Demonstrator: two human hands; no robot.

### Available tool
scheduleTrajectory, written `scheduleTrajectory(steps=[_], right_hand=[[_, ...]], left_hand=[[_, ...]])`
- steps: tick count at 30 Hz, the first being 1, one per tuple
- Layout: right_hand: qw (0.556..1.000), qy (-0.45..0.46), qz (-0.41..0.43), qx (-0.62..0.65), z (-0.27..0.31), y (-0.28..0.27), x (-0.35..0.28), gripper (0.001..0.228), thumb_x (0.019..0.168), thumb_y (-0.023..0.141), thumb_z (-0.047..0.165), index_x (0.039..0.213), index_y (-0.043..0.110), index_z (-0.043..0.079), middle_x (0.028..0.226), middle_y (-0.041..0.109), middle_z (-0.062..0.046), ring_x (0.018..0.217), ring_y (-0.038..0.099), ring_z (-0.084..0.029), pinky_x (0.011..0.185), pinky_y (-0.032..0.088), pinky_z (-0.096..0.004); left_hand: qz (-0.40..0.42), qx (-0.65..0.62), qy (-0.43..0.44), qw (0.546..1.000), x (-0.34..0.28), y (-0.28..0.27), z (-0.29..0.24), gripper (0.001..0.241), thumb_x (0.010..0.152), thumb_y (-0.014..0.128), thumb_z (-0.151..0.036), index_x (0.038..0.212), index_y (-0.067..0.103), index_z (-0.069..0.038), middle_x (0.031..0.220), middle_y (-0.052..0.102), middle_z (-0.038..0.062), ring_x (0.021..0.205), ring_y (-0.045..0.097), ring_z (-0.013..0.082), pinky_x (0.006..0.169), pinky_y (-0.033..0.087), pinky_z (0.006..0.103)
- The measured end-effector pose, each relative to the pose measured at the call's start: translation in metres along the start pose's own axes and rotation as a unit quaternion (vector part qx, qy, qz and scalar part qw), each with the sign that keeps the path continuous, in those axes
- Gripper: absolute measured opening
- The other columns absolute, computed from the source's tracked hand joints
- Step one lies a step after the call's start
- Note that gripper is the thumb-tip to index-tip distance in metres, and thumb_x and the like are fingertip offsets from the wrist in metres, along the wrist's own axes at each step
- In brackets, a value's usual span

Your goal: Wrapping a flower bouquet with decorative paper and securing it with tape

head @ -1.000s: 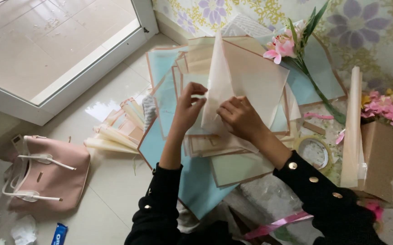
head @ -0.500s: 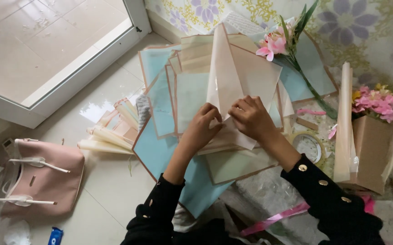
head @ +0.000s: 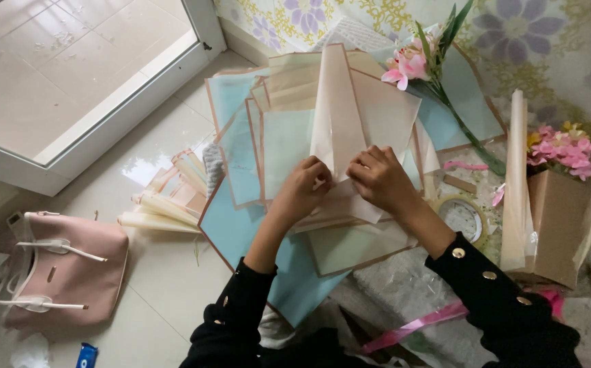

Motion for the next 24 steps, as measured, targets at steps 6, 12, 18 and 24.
scheduleTrajectory(steps=[6, 12, 18, 24], right_hand=[[0.999, -0.029, 0.032, -0.006, 0.006, -0.001, -0.006, 0.011, 0.083, 0.069, 0.012, 0.081, 0.06, 0.019, 0.082, 0.056, 0.004, 0.086, 0.059, -0.018, 0.081, 0.044, -0.034], [0.98, 0.029, 0.143, 0.134, -0.015, 0.005, -0.03, 0.011, 0.079, 0.071, 0.02, 0.088, 0.066, 0.017, 0.096, 0.067, -0.003, 0.1, 0.063, -0.025, 0.088, 0.048, -0.04], [0.897, 0.264, 0.199, 0.292, -0.046, 0.026, -0.013, 0.05, 0.098, 0.061, 0.053, 0.136, 0.051, 0.022, 0.082, 0.076, -0.009, 0.083, 0.074, -0.034, 0.08, 0.055, -0.048], [0.892, 0.356, 0.21, 0.181, -0.059, 0.057, 0.011, 0.048, 0.089, 0.067, 0.023, 0.137, 0.059, 0.022, 0.074, 0.074, -0.012, 0.082, 0.074, -0.038, 0.072, 0.059, -0.054]], left_hand=[[0.044, -0.035, -0.049, 0.997, 0.018, -0.027, 0.009, 0.007, 0.087, 0.065, 0.002, 0.092, 0.065, 0.005, 0.087, 0.065, 0.027, 0.088, 0.069, 0.0462, 0.072, 0.06, 0.0502], [-0.09, -0.069, -0.07, 0.991, 0.038, -0.088, 0.013, 0.019, 0.099, 0.071, -0.017, 0.107, 0.062, -0.002, 0.105, 0.068, 0.019, 0.105, 0.07, 0.0357, 0.083, 0.059, 0.0429], [0.054, -0.142, -0.096, 0.984, 0.078, -0.026, -0.01, 0.048, 0.109, 0.046, -0.049, 0.143, 0.042, -0.015, 0.141, 0.056, 0.027, 0.135, 0.049, 0.0493, 0.11, 0.041, 0.0624], [0.053, -0.074, -0.167, 0.982, 0.1, -0.009, 0.016, 0.061, 0.105, 0.032, -0.068, 0.143, 0.046, -0.022, 0.136, 0.049, 0.035, 0.138, 0.042, 0.0533, 0.117, 0.033, 0.0591]])
Point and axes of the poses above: each hand's wrist, its own x-axis towards the middle knuckle, its own y-axis out of the palm, z = x × y, the point moved 4 cm from there along x, towards the middle knuckle
